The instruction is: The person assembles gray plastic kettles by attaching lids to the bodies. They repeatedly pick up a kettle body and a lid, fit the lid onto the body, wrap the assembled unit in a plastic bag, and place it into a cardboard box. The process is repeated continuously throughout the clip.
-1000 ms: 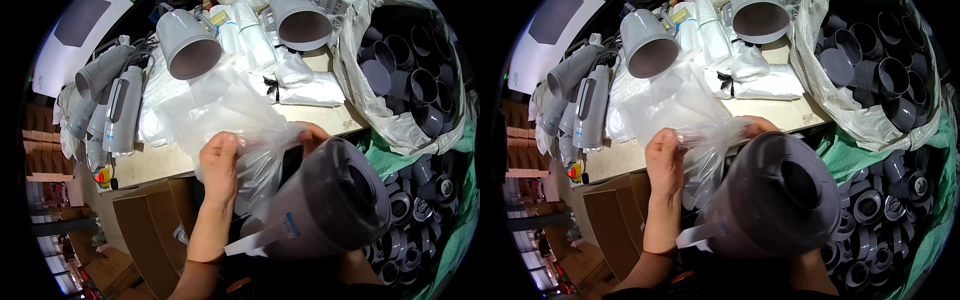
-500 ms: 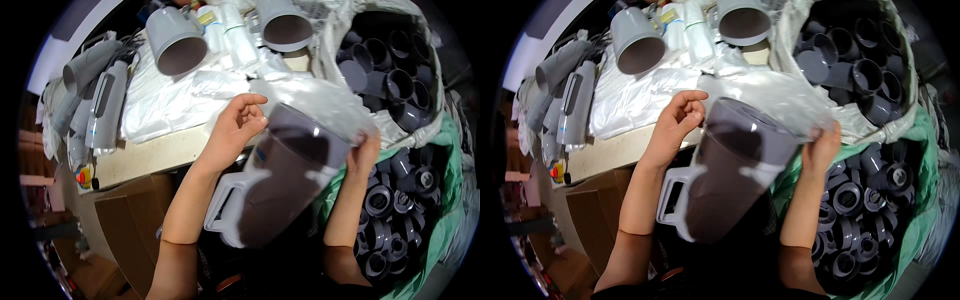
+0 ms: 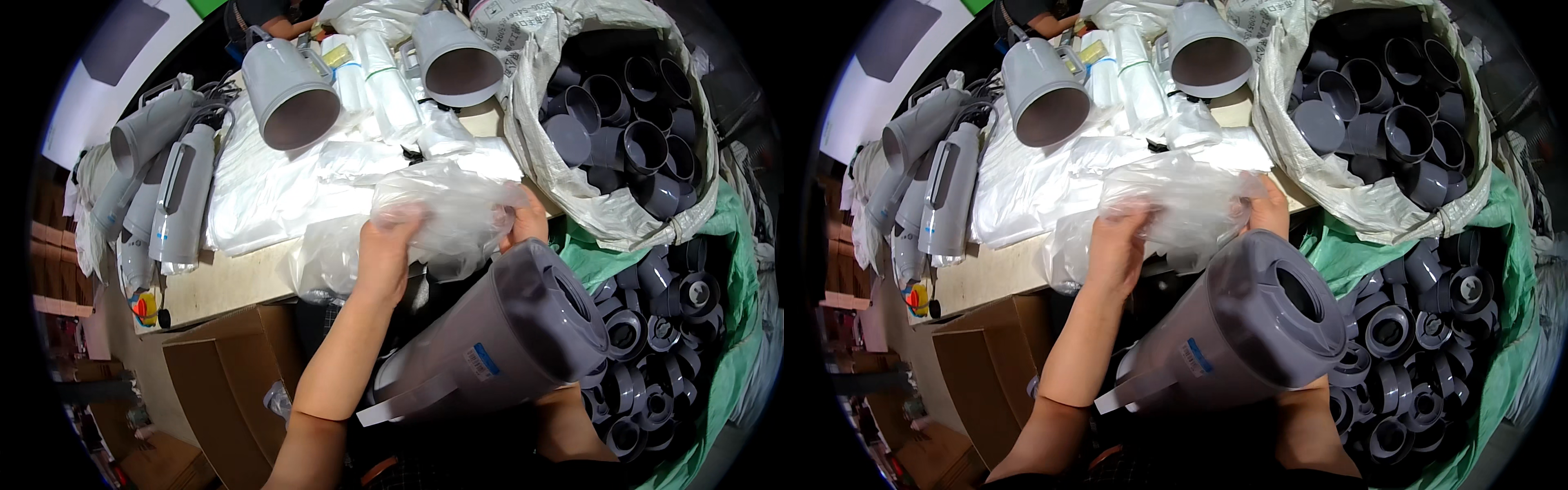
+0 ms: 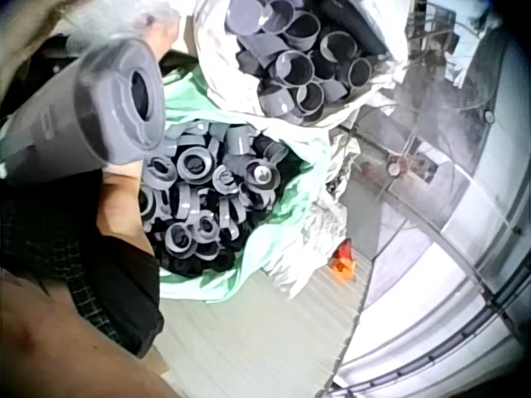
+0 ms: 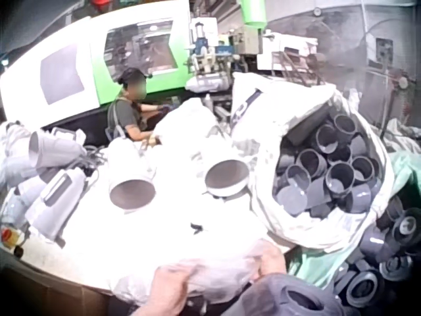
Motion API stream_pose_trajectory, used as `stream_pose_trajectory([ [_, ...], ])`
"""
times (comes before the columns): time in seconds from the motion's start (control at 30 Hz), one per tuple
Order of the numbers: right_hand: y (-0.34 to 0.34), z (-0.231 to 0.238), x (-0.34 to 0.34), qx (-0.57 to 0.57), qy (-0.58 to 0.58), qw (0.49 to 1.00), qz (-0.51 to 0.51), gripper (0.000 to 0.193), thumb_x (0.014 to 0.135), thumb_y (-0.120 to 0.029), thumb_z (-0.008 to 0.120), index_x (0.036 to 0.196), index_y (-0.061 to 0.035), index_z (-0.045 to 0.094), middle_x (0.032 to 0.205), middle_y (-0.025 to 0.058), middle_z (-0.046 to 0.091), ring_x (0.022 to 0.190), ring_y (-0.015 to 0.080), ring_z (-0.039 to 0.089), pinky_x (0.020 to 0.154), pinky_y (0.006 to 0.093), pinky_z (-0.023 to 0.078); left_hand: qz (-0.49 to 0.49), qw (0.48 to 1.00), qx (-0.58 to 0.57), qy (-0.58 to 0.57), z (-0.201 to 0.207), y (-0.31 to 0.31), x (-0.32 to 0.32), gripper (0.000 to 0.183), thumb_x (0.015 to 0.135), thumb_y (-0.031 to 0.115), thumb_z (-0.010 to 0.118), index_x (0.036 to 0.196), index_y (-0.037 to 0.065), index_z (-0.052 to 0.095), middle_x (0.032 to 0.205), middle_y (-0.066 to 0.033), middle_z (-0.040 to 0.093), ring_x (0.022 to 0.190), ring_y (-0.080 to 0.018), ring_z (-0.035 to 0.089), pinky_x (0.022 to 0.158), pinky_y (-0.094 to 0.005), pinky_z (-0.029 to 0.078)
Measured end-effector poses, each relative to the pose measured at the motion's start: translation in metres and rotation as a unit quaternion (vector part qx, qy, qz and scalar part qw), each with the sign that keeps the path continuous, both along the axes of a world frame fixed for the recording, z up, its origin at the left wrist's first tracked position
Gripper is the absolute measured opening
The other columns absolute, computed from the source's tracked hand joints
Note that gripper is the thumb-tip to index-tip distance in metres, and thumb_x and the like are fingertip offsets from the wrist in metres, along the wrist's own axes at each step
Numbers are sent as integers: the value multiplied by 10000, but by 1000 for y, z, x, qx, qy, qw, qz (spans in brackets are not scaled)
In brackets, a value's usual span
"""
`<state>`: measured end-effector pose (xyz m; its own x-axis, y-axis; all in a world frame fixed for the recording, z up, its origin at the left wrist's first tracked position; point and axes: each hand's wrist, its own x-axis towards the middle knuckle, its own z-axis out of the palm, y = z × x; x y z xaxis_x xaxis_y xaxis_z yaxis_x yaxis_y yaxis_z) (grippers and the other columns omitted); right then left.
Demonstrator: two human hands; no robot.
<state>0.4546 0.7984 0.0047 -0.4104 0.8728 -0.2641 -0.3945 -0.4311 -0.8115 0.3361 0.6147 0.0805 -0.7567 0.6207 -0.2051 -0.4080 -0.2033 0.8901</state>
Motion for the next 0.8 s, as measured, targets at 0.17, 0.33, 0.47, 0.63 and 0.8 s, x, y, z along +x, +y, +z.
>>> stream_pose_trajectory([
  [0.17,3,21,65,208,-31,978,14,111,1016,-74,539,1043,6,612,1033,96,678,907,171,666,769,304,550,-254,917,249,-182,16,-21,-30,260,1061,257,529,849,107,541,763,26,496,677,-84,473,603,-282,427],
  [0.33,-32,49,105,209,-47,976,28,107,998,-46,556,1087,9,577,1063,98,638,983,190,636,831,308,520,-226,974,27,-1,34,-9,-8,127,960,198,597,923,81,628,819,-17,591,701,-114,526,684,-300,465],
  [0.47,-94,-17,126,190,-118,975,4,197,975,-23,580,1164,13,542,1095,106,609,1044,209,616,885,313,502,-227,717,120,649,61,-69,29,67,782,120,638,834,78,642,780,-69,603,692,-237,552,790,-391,432],
  [0.63,-188,-90,171,345,-213,910,87,334,946,5,610,1261,17,499,1136,115,572,1120,233,592,953,320,479,-114,729,-152,658,-1,-247,43,73,747,166,676,759,120,620,740,-41,606,685,-249,576,839,-395,439],
  [0.8,-262,-11,113,229,-133,828,494,562,1007,-153,585,1494,-7,344,1439,187,470,1318,297,509,1091,375,427,-494,615,-315,528,-28,-360,137,246,870,203,642,1095,103,648,1084,-86,651,1067,-239,628,962,-399,469],
])
